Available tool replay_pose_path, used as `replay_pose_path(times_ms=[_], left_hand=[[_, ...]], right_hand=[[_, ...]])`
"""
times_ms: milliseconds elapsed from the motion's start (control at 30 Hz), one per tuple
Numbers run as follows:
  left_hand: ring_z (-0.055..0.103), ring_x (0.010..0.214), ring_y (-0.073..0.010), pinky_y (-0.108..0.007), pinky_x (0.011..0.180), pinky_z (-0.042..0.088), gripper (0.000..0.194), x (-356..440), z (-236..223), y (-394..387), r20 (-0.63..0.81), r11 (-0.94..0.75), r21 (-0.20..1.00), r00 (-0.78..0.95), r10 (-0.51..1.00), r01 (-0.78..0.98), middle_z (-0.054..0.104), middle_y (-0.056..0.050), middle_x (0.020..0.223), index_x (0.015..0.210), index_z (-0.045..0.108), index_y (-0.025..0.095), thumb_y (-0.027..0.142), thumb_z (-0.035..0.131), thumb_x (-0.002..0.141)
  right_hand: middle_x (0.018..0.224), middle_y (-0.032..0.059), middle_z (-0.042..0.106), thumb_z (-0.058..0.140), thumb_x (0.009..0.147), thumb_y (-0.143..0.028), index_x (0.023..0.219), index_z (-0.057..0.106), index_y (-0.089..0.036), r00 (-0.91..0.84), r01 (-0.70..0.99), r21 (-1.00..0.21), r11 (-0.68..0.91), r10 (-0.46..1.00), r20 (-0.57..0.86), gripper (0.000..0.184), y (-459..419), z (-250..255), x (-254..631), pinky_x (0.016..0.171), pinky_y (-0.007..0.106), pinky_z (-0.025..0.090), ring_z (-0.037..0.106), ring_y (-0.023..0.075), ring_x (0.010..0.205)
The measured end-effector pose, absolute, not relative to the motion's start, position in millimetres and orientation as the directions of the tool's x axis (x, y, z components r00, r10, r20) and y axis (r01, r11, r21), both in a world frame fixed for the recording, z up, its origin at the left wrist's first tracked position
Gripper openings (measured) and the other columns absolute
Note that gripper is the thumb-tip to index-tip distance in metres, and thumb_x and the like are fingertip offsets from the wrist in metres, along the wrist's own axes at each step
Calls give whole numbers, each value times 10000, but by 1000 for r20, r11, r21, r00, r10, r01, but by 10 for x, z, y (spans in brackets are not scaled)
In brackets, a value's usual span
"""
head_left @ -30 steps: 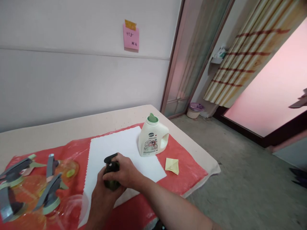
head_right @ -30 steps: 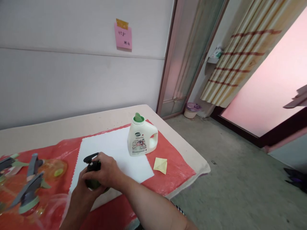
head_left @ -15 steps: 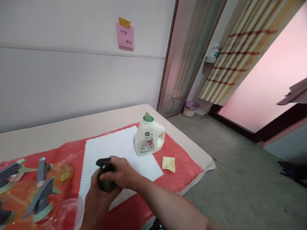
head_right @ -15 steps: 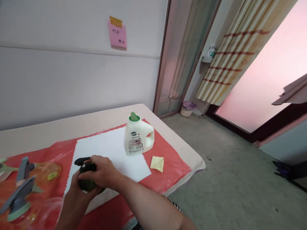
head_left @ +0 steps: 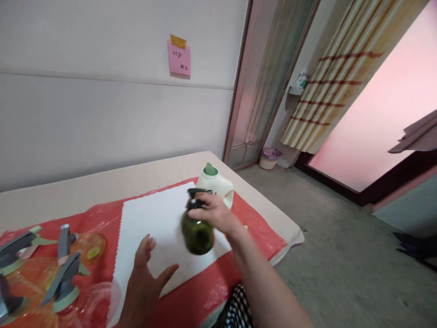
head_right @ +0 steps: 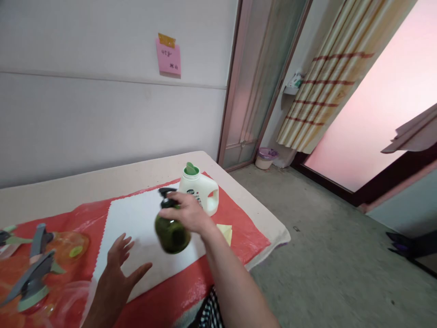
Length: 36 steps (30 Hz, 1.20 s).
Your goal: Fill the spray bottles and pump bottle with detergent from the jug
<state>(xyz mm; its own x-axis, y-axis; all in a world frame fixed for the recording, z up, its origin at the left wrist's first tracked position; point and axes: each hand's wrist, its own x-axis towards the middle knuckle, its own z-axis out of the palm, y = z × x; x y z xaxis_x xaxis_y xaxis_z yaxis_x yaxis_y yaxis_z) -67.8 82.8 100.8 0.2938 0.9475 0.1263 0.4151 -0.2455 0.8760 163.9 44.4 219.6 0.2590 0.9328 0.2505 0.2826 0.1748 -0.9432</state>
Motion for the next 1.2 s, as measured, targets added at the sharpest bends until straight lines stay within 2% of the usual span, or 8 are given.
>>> replay_pose_path(times_ms=[300, 533, 767, 833, 933, 1000, 1100, 1200], left_hand=[[731, 928, -224, -325, 768, 584, 296, -798, 908, 741, 346, -611, 602, 522, 780, 514, 741, -51, 1026, 1086, 630, 259, 440, 456, 930], [735, 837, -206, -291, 719, 566, 248, -692, 856, 633, 320, -787, 322, 722, 613, 526, 748, -62, 968, 1027, 653, 234, 251, 413, 970], [680, 723, -186, -277, 649, 516, 85, -663, 1016, 533, 221, -820, 215, 791, 570, 531, 700, -54, 846, 896, 604, 192, 168, 523, 900], [658, 724, -174, -262, 634, 491, 49, -659, 1035, 488, 231, -846, 202, 816, 530, 493, 683, -32, 812, 844, 582, 194, 187, 555, 885], [609, 684, -154, -264, 605, 444, 116, -618, 1066, 351, 371, -925, 157, 847, 380, 346, 629, 0, 726, 757, 536, 204, 170, 540, 868], [539, 579, -134, -272, 534, 378, 159, -565, 1100, 230, 642, -976, 68, 740, 200, 205, 570, 17, 647, 721, 515, 207, 166, 498, 874], [395, 439, -99, -286, 446, 265, 240, -504, 1173, 86, 929, -986, -13, 366, 50, 168, 507, 46, 556, 673, 503, 210, 163, 440, 900], [442, 434, -90, -288, 441, 305, 203, -545, 1266, 43, 971, -977, 71, 211, 114, 202, 580, 45, 580, 672, 523, 214, 160, 513, 868]], right_hand=[[988, 82, 615, 640, 737, -583, 980, 618, -169, 852, 491, -852, -183, 307, 425, 480, -173, 1725, 2716, 914, 414, 399, 533, 275, 969], [994, 56, 616, 628, 936, -488, 1026, 615, -148, 941, 327, -863, -386, 221, 257, 352, -111, 919, 3164, 868, 403, 493, 598, 201, 905], [1342, 298, 502, 646, 642, -677, 1328, 528, -32, 975, 215, -874, -435, 148, 166, 948, -478, 998, 2682, 1001, 593, 367, 478, 472, 1218], [1306, 264, 551, 621, 675, -666, 1289, 591, -71, 970, 218, -871, -440, 193, 145, 856, -558, 1155, 2450, 992, 572, 390, 528, 455, 1172], [1063, 125, 695, 659, 647, -674, 958, 732, -218, 767, 387, -877, -284, 628, 135, 557, -444, 1376, 1993, 937, 473, 464, 611, 372, 1048], [982, 100, 711, 686, 671, -638, 863, 741, -221, 365, 453, -879, -151, 931, 28, 462, -220, 1440, 1607, 852, 418, 516, 639, 334, 966], [1038, 66, 707, 611, 837, -488, 1029, 736, -228, -77, 484, -875, 23, 997, -16, 346, 191, 1369, 980, 864, 380, 523, 648, 263, 947], [1188, 84, 670, 696, 755, -401, 1186, 689, -222, -138, 477, -868, 138, 987, 82, 467, 528, 1206, 378, 927, 433, 510, 633, 284, 1030]])
